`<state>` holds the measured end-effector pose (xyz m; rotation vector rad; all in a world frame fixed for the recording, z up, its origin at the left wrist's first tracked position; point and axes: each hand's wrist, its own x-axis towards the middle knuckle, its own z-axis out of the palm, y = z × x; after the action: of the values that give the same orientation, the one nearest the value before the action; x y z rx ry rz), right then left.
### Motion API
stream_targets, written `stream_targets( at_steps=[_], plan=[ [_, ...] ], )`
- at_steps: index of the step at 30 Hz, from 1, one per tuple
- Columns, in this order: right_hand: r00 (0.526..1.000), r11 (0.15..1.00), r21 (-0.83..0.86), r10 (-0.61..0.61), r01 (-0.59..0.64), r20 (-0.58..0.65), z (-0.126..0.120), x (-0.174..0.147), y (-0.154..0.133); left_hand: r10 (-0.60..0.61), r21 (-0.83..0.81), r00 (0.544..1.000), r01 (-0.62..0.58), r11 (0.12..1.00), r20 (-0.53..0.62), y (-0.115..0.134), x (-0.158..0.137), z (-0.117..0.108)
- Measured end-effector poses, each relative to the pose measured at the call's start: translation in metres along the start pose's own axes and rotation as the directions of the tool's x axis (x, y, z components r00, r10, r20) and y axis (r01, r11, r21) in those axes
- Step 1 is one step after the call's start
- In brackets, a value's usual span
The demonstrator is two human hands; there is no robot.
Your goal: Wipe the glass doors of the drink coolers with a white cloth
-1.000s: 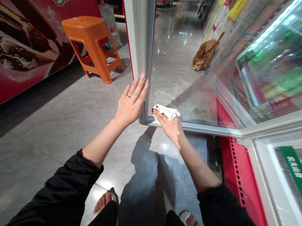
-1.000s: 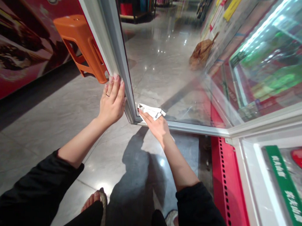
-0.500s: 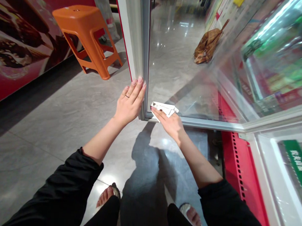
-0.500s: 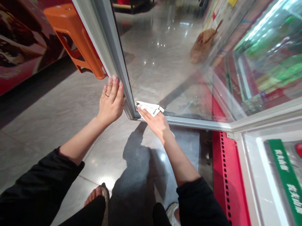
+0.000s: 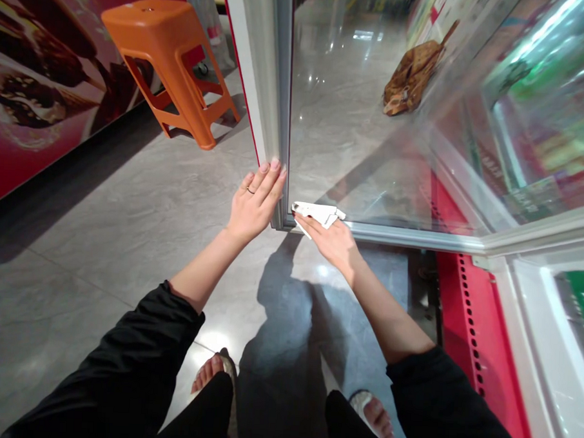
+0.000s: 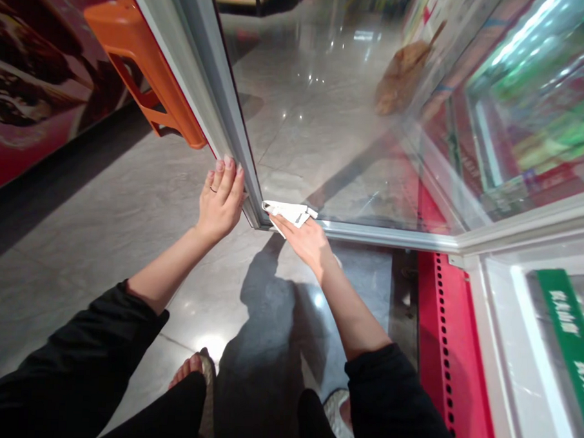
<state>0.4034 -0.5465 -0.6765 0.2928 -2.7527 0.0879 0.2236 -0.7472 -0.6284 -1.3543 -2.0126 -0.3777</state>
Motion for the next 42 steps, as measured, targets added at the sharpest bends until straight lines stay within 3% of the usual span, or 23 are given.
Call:
stream_targets(
  at_steps=[3, 5, 10, 18, 22, 26, 30, 36, 42],
  plan=[
    [1.000, 1.000, -0.019, 0.005, -0.005, 0.002, -0.002, -0.007, 0.006, 0.045, 0.182, 0.995, -0.060, 0.981, 0.087, 0.002, 0.003, -0.003],
    [1.000, 0.999, -0.030, 0.013, -0.014, -0.012, -0.005, -0.004, 0.004, 0.037, 0.211, 0.995, -0.057, 0.976, 0.098, 0.004, 0.004, -0.001],
    [0.998, 0.998, -0.043, 0.042, -0.044, -0.049, -0.002, 0.012, -0.012, -0.062, -0.068, 0.998, 0.060, 0.996, -0.033, 0.006, 0.005, 0.007],
    [0.997, 0.999, -0.040, 0.018, -0.016, 0.069, 0.022, -0.017, 0.000, -0.035, -0.098, 0.998, 0.030, 0.995, -0.051, 0.001, 0.002, 0.006],
    [0.995, 0.997, -0.043, 0.064, -0.061, 0.079, 0.006, -0.023, 0.005, -0.036, -0.115, 0.998, 0.031, 0.993, -0.046, 0.003, 0.003, 0.004],
    [0.989, 0.989, -0.018, 0.147, -0.147, -0.006, -0.020, 0.000, -0.006, -0.071, -0.143, 0.997, 0.067, 0.987, -0.020, 0.006, 0.004, 0.001],
    [0.994, 0.994, -0.016, 0.105, -0.106, -0.032, -0.026, 0.015, -0.015, -0.086, -0.168, 0.996, 0.082, 0.982, -0.015, 0.005, 0.003, -0.002],
    [0.997, 0.997, 0.008, 0.074, -0.073, -0.020, -0.027, -0.003, -0.004, -0.029, -0.155, 0.999, 0.026, 0.988, -0.014, 0.001, -0.001, -0.004],
    [0.968, 0.985, -0.087, 0.127, -0.148, -0.214, -0.061, 0.032, -0.010, 0.059, -0.011, 0.984, -0.062, 0.998, -0.165, 0.007, 0.001, -0.003]
  ],
)
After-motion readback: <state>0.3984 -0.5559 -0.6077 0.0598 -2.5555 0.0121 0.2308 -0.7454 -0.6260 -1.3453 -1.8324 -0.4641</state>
